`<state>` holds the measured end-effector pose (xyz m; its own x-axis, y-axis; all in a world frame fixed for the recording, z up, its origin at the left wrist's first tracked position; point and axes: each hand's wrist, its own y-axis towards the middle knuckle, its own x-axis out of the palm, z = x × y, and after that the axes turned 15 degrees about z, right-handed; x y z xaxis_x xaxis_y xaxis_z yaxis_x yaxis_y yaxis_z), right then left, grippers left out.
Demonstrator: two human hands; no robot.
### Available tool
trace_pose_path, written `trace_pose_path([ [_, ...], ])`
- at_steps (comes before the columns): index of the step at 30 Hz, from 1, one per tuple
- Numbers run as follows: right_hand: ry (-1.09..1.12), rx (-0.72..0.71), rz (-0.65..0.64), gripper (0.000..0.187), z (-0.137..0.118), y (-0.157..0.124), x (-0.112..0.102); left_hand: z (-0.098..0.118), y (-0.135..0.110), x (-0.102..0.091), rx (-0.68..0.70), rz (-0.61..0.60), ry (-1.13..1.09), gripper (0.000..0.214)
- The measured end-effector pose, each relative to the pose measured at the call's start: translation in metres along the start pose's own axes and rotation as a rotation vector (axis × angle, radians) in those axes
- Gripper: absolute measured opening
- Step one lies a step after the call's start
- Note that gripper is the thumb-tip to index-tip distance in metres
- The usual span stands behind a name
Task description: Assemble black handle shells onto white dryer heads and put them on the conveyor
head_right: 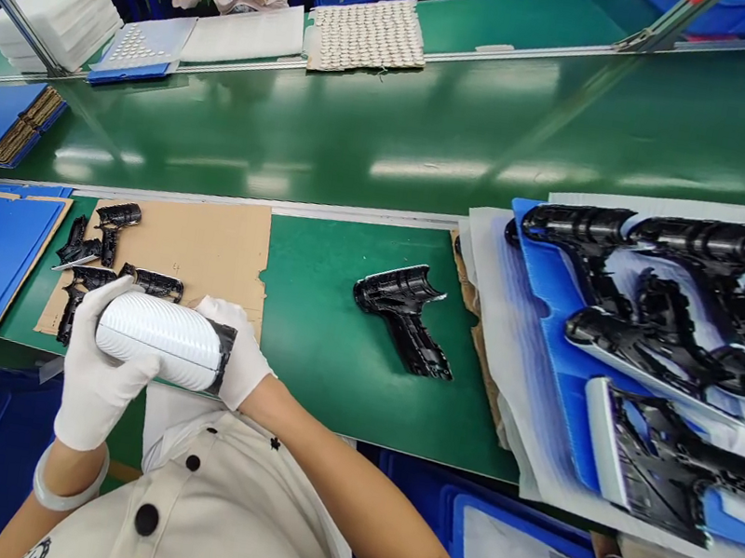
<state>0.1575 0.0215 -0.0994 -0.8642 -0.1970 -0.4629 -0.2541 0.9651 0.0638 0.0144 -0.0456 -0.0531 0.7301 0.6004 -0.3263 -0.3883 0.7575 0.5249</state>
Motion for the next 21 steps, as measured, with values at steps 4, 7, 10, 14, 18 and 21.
trace_pose_path([
  [4,-0.052,-0.098,0.106,0.009,0.005,0.005,-0.002,0.000,-0.001,0.000,0.004,-0.039,-0.014,0.085],
  [7,-0.113,-0.278,0.238,0.019,0.011,0.004,-0.002,-0.001,-0.002,0.000,-0.005,-0.060,-0.032,0.087],
  [10,-0.225,-0.384,0.320,0.024,0.018,0.004,-0.003,0.001,-0.002,0.000,-0.014,-0.063,-0.013,0.089],
  [14,-0.398,-0.456,0.489,0.023,0.025,0.005,-0.004,0.006,-0.004,0.002,-0.093,-0.050,0.073,0.102],
  [18,-0.552,-0.611,0.642,0.025,0.026,0.008,-0.006,0.008,-0.004,0.003,-0.212,-0.061,0.090,0.084],
  [21,-0.601,-0.678,0.696,0.026,0.023,0.011,-0.006,0.004,-0.004,0.003,-0.211,-0.049,0.060,0.061],
])
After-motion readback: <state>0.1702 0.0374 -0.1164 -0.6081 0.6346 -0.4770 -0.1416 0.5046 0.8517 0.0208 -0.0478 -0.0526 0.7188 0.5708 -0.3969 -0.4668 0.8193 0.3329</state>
